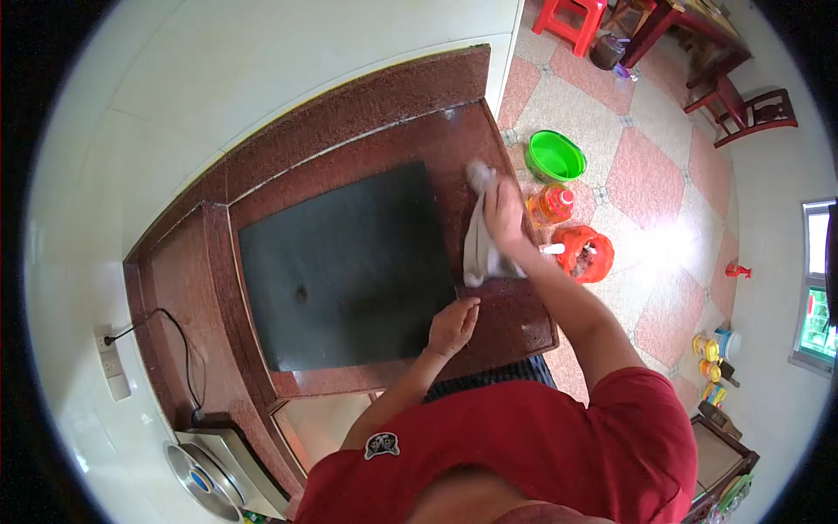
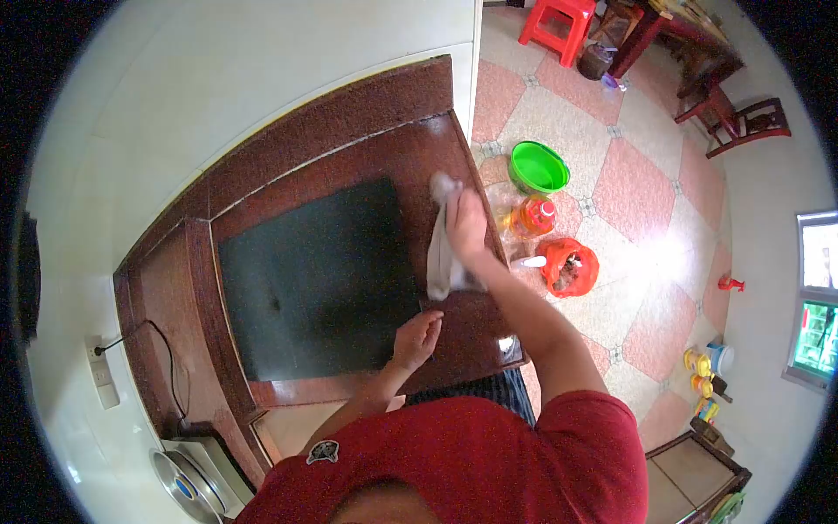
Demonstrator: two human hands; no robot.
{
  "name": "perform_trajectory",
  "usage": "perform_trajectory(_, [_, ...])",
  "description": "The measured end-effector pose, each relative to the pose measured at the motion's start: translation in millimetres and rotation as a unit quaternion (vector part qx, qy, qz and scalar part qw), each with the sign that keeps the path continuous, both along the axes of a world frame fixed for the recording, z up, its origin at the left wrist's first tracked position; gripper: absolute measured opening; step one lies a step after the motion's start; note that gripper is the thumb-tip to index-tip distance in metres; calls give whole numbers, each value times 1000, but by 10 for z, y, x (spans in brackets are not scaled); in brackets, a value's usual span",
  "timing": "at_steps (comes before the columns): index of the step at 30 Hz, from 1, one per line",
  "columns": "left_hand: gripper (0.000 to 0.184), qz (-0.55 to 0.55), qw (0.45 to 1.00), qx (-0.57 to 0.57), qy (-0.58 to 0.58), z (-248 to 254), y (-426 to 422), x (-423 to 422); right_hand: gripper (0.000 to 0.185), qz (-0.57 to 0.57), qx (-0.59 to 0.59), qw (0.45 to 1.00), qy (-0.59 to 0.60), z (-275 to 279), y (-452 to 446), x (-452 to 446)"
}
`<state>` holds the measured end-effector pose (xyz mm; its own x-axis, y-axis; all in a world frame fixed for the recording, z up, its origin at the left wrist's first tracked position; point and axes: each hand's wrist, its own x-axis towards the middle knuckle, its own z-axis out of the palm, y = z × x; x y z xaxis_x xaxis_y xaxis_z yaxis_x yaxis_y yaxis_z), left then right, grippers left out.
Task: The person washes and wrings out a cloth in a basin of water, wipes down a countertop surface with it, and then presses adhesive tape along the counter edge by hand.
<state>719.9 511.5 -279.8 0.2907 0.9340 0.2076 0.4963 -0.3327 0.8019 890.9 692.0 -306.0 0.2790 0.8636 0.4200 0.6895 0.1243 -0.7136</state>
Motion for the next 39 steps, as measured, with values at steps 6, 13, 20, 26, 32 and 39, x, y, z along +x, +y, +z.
perform_trajectory(6, [13, -28, 999, 10, 20, 29, 24, -15, 66, -46, -205, 968, -135, 408, 1527, -8])
perform_trajectory(13, [16, -29, 999, 14, 1, 3, 41, -29, 77, -120, -218, 948, -199, 124, 1776, -531])
perform_trajectory(20, [17, -22, 999, 35, 17, -18, 57, 5, 37, 143, -150, 970, -127, 52, 1693, -577])
perform_trajectory(26, [17, -15, 998, 33, 42, -3, 42, 19, 28, 124, -160, 845, 495, 34, 1557, -235])
perform_trajectory(32, [15, -12, 999, -4, 47, 46, 55, 36, 47, 193, -216, 673, 681, 712, 1066, 173])
perform_trajectory(39, [20, 38, 998, -42, -4, 174, 438, 133, 36, 190, -185, 599, 756, 839, 888, 423])
